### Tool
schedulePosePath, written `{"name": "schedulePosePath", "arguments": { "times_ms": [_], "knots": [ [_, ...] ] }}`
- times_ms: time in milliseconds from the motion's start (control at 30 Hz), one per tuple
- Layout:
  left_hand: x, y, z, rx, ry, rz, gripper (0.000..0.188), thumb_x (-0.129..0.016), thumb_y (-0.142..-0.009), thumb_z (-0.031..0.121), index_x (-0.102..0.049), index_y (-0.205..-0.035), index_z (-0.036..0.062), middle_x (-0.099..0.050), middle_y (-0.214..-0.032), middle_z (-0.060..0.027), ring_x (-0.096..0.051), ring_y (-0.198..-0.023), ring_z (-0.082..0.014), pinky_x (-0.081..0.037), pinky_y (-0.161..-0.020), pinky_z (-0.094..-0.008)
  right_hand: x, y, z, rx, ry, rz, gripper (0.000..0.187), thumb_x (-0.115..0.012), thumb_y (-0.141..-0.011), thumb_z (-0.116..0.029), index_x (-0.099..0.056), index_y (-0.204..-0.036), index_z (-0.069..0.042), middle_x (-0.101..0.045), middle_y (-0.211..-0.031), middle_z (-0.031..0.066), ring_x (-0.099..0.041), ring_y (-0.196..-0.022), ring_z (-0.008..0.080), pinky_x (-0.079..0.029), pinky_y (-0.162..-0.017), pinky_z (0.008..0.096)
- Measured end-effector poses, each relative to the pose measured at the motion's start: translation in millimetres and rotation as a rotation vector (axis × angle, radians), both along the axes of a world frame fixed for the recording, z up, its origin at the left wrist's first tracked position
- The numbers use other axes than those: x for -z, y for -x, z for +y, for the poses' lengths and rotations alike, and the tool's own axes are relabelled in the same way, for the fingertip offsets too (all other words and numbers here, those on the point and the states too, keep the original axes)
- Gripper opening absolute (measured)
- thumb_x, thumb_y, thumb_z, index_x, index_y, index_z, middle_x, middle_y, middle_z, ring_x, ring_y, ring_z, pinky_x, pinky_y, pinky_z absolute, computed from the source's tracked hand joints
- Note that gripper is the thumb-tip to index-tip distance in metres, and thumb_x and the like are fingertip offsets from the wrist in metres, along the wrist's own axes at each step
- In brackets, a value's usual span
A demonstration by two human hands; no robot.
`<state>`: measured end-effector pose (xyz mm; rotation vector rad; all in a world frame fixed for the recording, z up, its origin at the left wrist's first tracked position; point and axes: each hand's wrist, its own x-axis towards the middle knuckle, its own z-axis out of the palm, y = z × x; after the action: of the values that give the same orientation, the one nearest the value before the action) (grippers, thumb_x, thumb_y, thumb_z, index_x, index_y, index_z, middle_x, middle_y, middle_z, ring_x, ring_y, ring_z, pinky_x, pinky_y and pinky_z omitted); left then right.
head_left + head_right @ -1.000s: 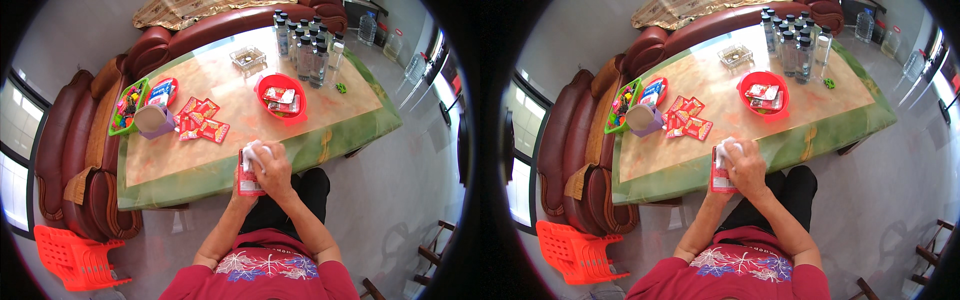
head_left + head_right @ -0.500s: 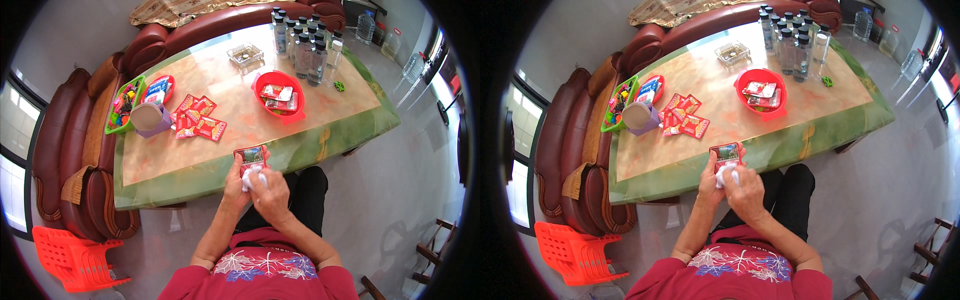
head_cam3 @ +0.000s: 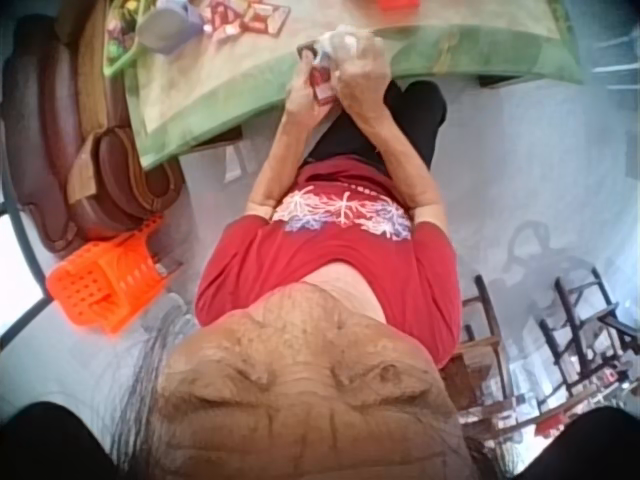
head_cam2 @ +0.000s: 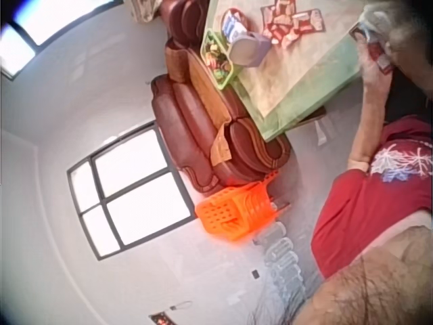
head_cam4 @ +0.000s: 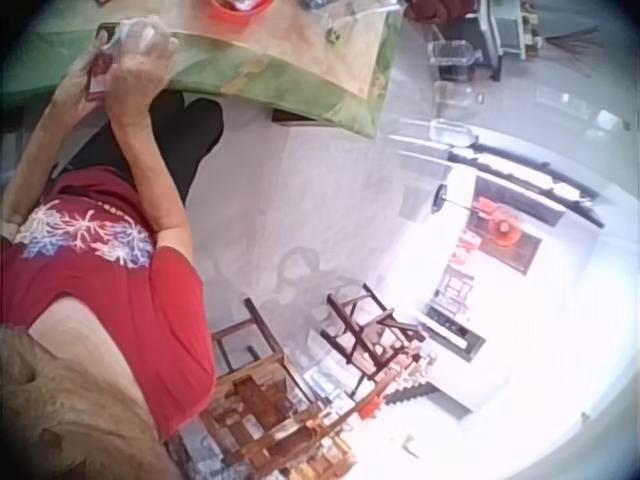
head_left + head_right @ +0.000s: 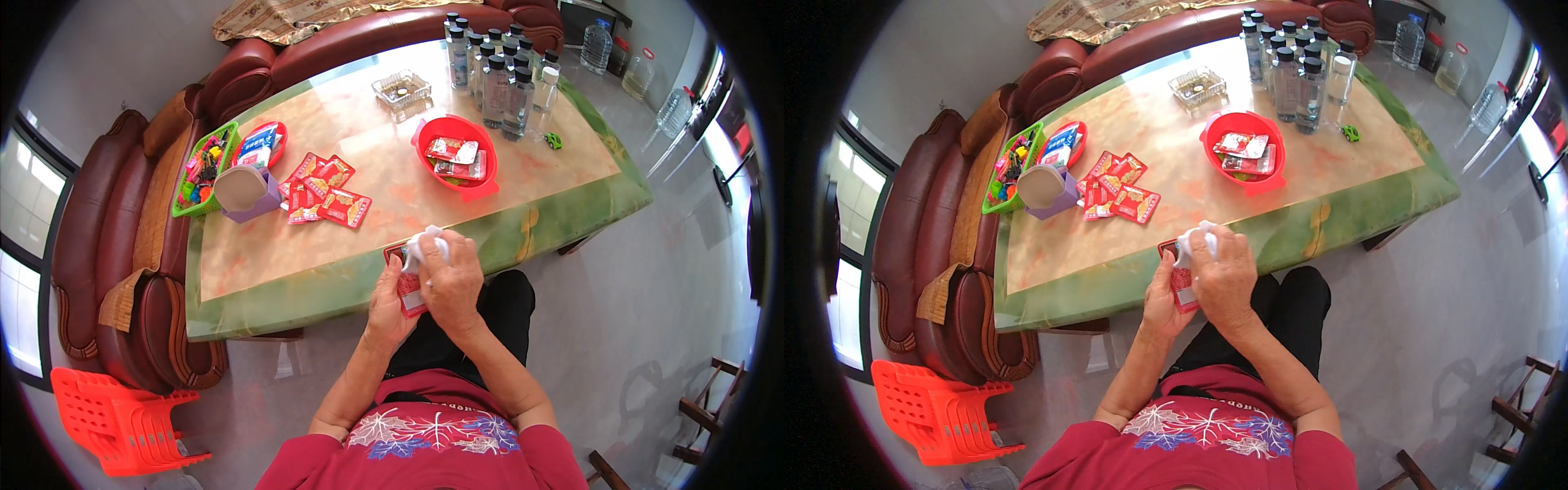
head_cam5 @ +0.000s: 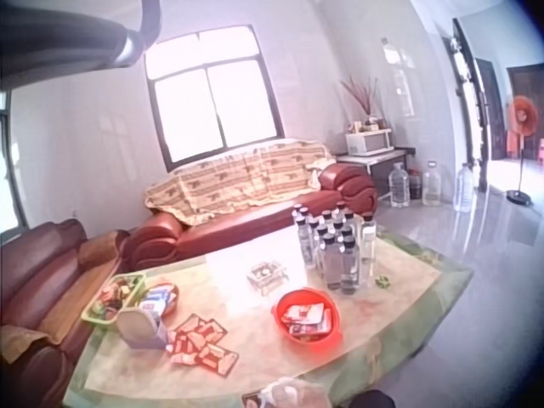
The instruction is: The person sits on the floor and wipes the surface of small snack packets with a white cloth. They handle a green packet first, then several red packets, wiping each one individually and placing them into a red plastic bowl.
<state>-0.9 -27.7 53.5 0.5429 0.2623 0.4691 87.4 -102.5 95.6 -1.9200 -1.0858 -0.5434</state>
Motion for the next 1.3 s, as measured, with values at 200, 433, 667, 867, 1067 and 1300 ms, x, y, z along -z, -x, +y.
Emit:
{"name": "schedulePosePath", "arguments": {
  "times_ms": [200,433,667,867,1067,1300],
  "knots": [
    [-1.3,4.1,-1.9,0.013,0.042,-0.075,0.052,-0.030,-0.104,0.046,-0.043,-0.139,0.0099,-0.052,-0.136,-0.0073,-0.051,-0.124,-0.0213,-0.042,-0.105,-0.0382,-6.8,15.4,5.7,-0.216,-0.034,-0.015,0.034,-0.069,-0.069,-0.006,-0.067,-0.104,-0.007,-0.060,-0.106,0.0146,-0.057,-0.092,0.0333,-0.050,-0.077,0.0419],
    [-15.5,-7.0,-8.4,-0.030,-0.073,0.031,0.055,-0.031,-0.104,0.045,-0.040,-0.142,0.0069,-0.048,-0.140,-0.0097,-0.047,-0.129,-0.0231,-0.038,-0.109,-0.0407,-1.9,-6.2,6.5,0.002,0.008,0.006,0.034,-0.067,-0.073,-0.009,-0.065,-0.107,-0.008,-0.058,-0.106,0.0127,-0.056,-0.090,0.0304,-0.048,-0.074,0.0411],
    [-6.1,-7.5,0.2,0.013,0.032,-0.115,0.058,-0.030,-0.103,0.046,-0.038,-0.142,0.0040,-0.045,-0.144,-0.0131,-0.045,-0.132,-0.0293,-0.035,-0.111,-0.0446,19.7,11.0,-17.2,0.032,0.071,0.006,0.038,-0.069,-0.072,-0.008,-0.063,-0.109,-0.008,-0.056,-0.101,0.0130,-0.057,-0.084,0.0306,-0.049,-0.070,0.0401],
    [-6.7,-8.2,1.7,-0.052,0.090,-0.098,0.058,-0.028,-0.103,0.048,-0.037,-0.144,0.0063,-0.045,-0.144,-0.0144,-0.045,-0.131,-0.0317,-0.042,-0.106,-0.0497,27.5,34.1,-40.7,-0.138,0.114,0.076,0.039,-0.070,-0.070,-0.008,-0.061,-0.108,-0.007,-0.055,-0.099,0.0128,-0.056,-0.083,0.0304,-0.049,-0.070,0.0399],
    [-11.5,-10.6,-3.8,-0.077,0.033,-0.094,0.053,-0.032,-0.104,0.043,-0.036,-0.144,0.0084,-0.047,-0.142,-0.0144,-0.047,-0.129,-0.0317,-0.040,-0.107,-0.0486,13.4,8.5,-36.1,-0.043,0.038,0.088,0.041,-0.071,-0.069,-0.005,-0.062,-0.109,-0.007,-0.055,-0.101,0.0140,-0.056,-0.087,0.0334,-0.049,-0.073,0.0413],
    [-11.2,-8.2,-15.2,-0.071,-0.174,0.011,0.054,-0.031,-0.104,0.043,-0.035,-0.145,0.0083,-0.045,-0.144,-0.0108,-0.045,-0.131,-0.0253,-0.037,-0.110,-0.0431,2.2,-1.6,-6.7,0.010,-0.033,0.186,0.039,-0.070,-0.072,-0.005,-0.064,-0.110,-0.007,-0.056,-0.103,0.0134,-0.056,-0.094,0.0333,-0.050,-0.076,0.0409]
  ]
}}
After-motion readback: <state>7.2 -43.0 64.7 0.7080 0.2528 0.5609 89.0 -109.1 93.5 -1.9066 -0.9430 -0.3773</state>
